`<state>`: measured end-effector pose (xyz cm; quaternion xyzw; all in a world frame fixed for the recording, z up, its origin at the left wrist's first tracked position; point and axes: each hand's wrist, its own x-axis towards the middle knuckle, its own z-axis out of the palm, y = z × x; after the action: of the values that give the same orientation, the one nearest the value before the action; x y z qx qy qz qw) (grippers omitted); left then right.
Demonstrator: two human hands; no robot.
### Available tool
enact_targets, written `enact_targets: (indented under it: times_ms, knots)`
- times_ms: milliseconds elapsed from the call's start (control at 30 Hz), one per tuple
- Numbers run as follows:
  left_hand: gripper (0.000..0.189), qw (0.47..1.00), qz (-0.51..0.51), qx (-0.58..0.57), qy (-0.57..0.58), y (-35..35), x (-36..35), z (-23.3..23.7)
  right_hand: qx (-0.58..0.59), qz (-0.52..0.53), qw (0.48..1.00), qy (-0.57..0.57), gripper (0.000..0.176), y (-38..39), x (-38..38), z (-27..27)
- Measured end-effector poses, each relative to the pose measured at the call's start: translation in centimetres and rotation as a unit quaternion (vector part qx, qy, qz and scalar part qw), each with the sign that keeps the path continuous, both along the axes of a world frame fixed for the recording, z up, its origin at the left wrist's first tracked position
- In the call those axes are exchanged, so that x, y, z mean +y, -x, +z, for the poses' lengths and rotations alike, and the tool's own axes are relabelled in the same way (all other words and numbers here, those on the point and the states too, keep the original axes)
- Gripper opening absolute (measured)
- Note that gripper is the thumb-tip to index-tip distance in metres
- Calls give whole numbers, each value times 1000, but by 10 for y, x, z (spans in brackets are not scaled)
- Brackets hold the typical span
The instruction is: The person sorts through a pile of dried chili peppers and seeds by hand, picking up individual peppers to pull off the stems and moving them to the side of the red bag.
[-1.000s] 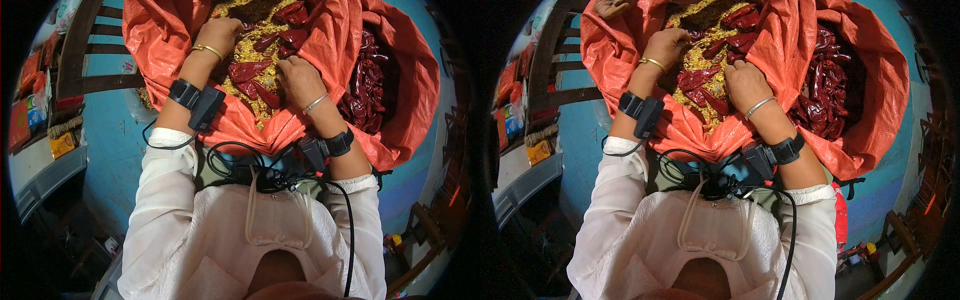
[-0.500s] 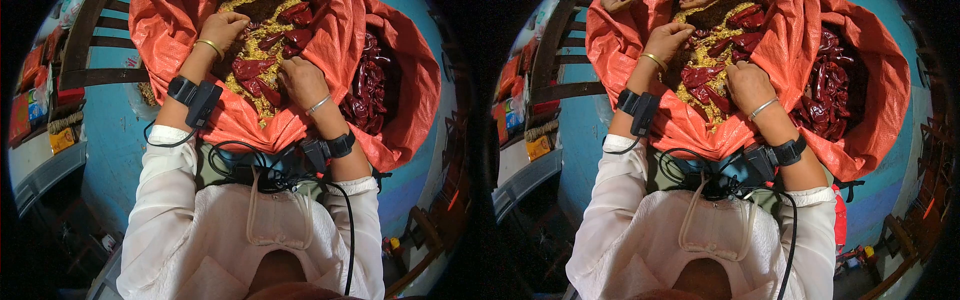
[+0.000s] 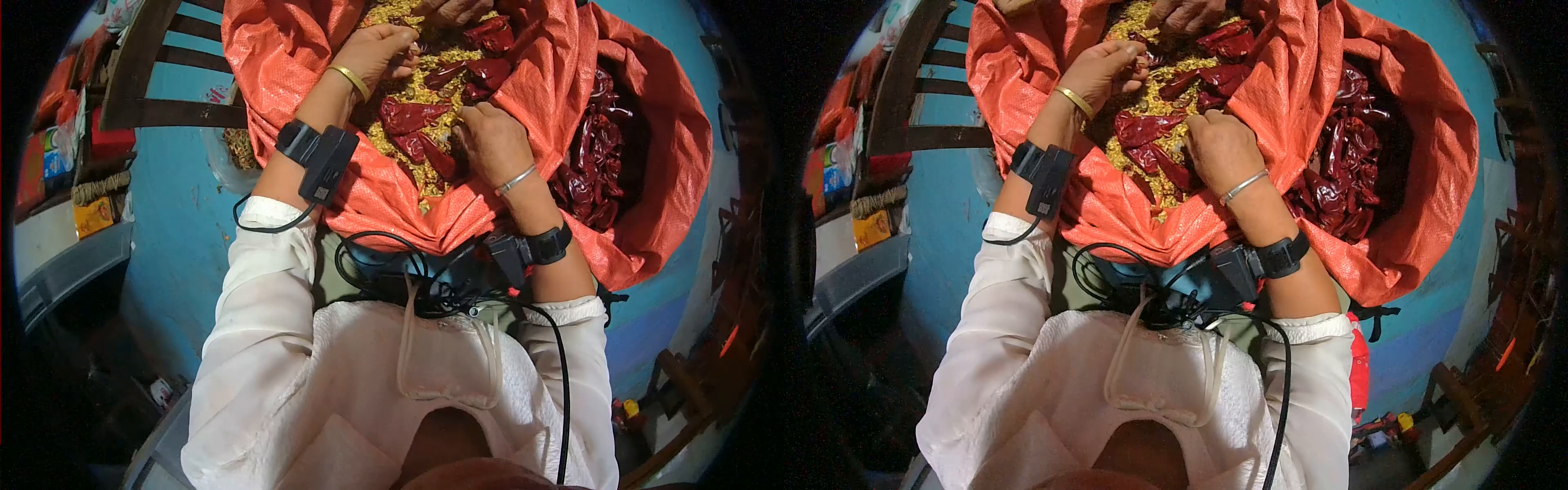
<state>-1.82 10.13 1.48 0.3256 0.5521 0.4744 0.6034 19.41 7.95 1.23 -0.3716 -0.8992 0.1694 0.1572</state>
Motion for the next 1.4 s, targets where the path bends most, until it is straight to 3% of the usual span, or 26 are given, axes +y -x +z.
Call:
enact_targets:
  times_ms: [267,467,533,567,633,667,800,867,1000,1067,1100,1133,1167,1200,1233,1300,1400]
  knots:
    - [19,998,32,55,-11,0,5,-7,13,4,1000,-1,10,-1,1,-3]
    - [18,980,-24,197,11,-4,10,-15,8,5,1000,-5,10,-1,2,-3]
    - [18,857,-87,500,-93,-4,16,-26,12,5,1000,-2,10,-2,2,-4]
    - [18,857,-88,499,-93,-3,17,-31,15,6,1000,-1,10,-3,3,-5]
    - [20,679,-165,710,-85,-14,13,-17,16,5,1000,0,10,-4,3,-4]
    - [21,638,-168,748,-73,-16,12,-20,17,7,1000,1,10,-4,4,-4]
    - [19,612,-164,767,-97,-13,14,-30,3,3,1000,2,9,-3,4,-5]
    - [19,661,-183,721,-98,-12,13,-27,6,6,1000,-3,9,-3,3,-6]
    - [20,690,-153,699,-107,-12,12,-28,-8,0,1000,7,9,-2,3,-5]
    - [17,767,-105,622,-112,-8,14,-27,7,9,1000,7,9,-3,3,-5]
    - [17,767,-105,623,-113,-6,14,-25,8,8,1000,6,9,-2,3,-4]
    - [15,910,-69,403,-74,-4,13,-24,8,4,1000,3,9,-2,2,-4]
    - [15,987,-28,155,-30,-1,12,-22,9,1,1000,-2,9,-2,2,-3]
    - [15,998,-36,42,12,2,6,-6,10,0,1000,-4,9,-2,3,-4]
    - [15,998,-37,44,10,2,4,-5,-4,2,1000,4,10,-3,2,-7]
    - [14,991,-32,-128,10,2,1,-4,-16,3,1000,10,13,-3,2,-6]
    - [13,980,-40,-197,1,-2,-5,1,7,5,1000,-6,9,-2,1,-4]
